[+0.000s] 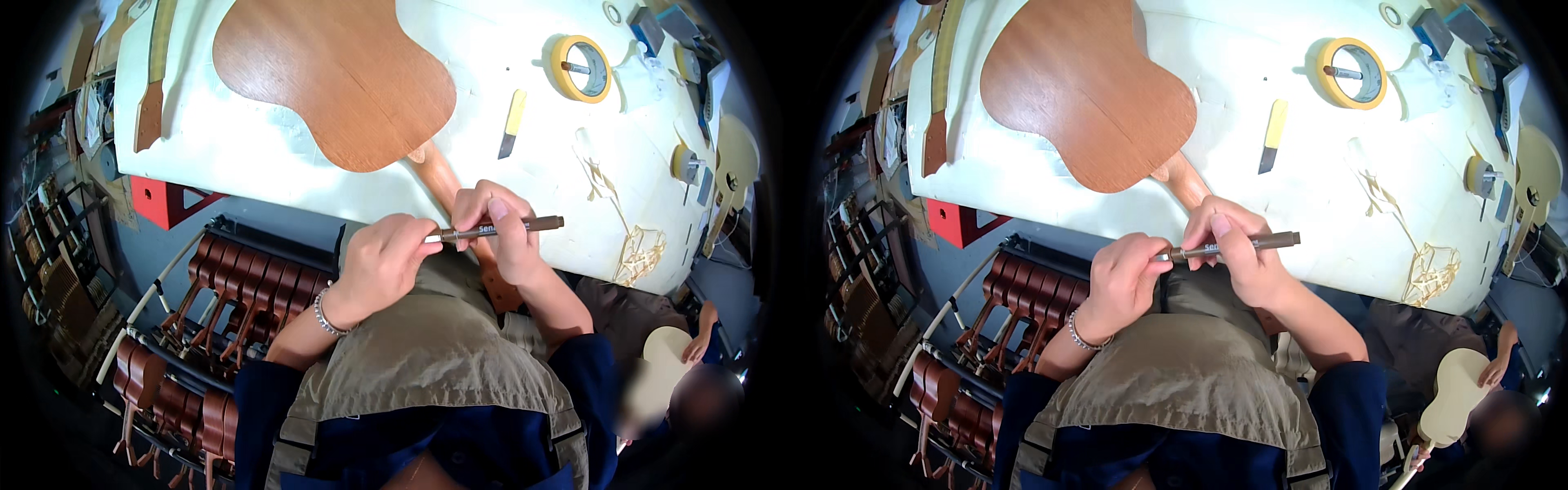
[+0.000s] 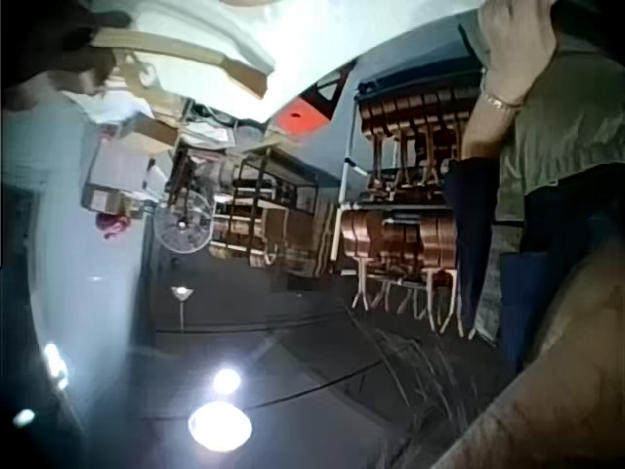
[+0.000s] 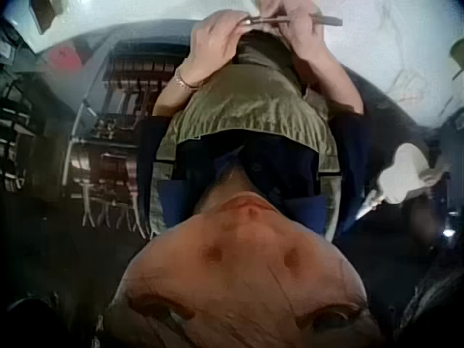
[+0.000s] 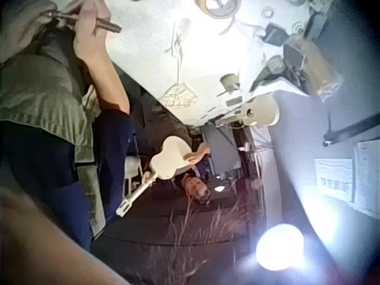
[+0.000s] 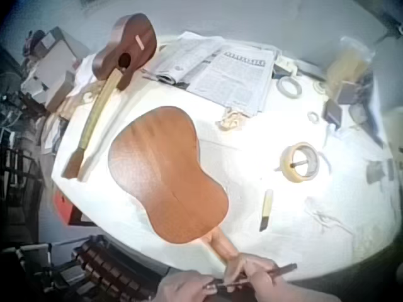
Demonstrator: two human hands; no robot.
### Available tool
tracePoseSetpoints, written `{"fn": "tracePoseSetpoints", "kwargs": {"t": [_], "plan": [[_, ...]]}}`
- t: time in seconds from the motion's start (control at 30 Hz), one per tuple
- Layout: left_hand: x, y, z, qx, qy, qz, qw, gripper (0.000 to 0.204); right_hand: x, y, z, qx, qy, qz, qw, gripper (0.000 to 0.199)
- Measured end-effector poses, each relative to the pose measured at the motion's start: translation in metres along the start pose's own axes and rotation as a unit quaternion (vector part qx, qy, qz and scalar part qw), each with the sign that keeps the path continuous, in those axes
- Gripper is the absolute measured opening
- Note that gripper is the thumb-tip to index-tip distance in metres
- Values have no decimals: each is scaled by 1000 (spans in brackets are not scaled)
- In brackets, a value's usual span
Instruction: The person inspects a wooden guitar body, then uses a pen-like tool to apply a dark line along the edges and center seam. They wipe the surface with a cloth and continue inspecting the instrument.
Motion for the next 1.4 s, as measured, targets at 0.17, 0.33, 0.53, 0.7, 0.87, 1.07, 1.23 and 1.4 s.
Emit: {"fn": "tracePoseSetpoints", "kwargs": {"t": [0.17,0.33,0.53,0.7,0.87,1.07,1.23,1.4], "plan": [[-1,-3,-1,19,31,-21,999,16,3,-1,7,33,0,3,999,43],[-2,-4,-17,150,82,-12,985,31,54,-29,-21,199,160,73,964,34],[16,16,-48,110,-25,39,993,26,98,-93,-66,237,746,195,592,33],[20,27,-73,129,-36,88,987,19,68,-173,-108,364,696,188,590,24],[24,23,-76,102,-11,163,981,18,66,-239,-104,469,716,134,500,6],[32,24,-82,61,-92,193,975,18,98,-224,-102,347,547,202,735,12],[50,-16,-80,79,-298,161,938,42,72,-153,-74,302,484,220,791,17],[57,-54,-89,54,-384,104,916,47,77,-115,-44,275,298,252,878,19]]}}
Point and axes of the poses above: each hand's wrist, its own y-axis away from the middle knuckle, its own x-axis out of the back of the hand, z = x × y, the point moved 5 cm from there along -y, towards the middle knuckle, and after that the axes turned 14 degrees about -y, right-handed, at the moved point
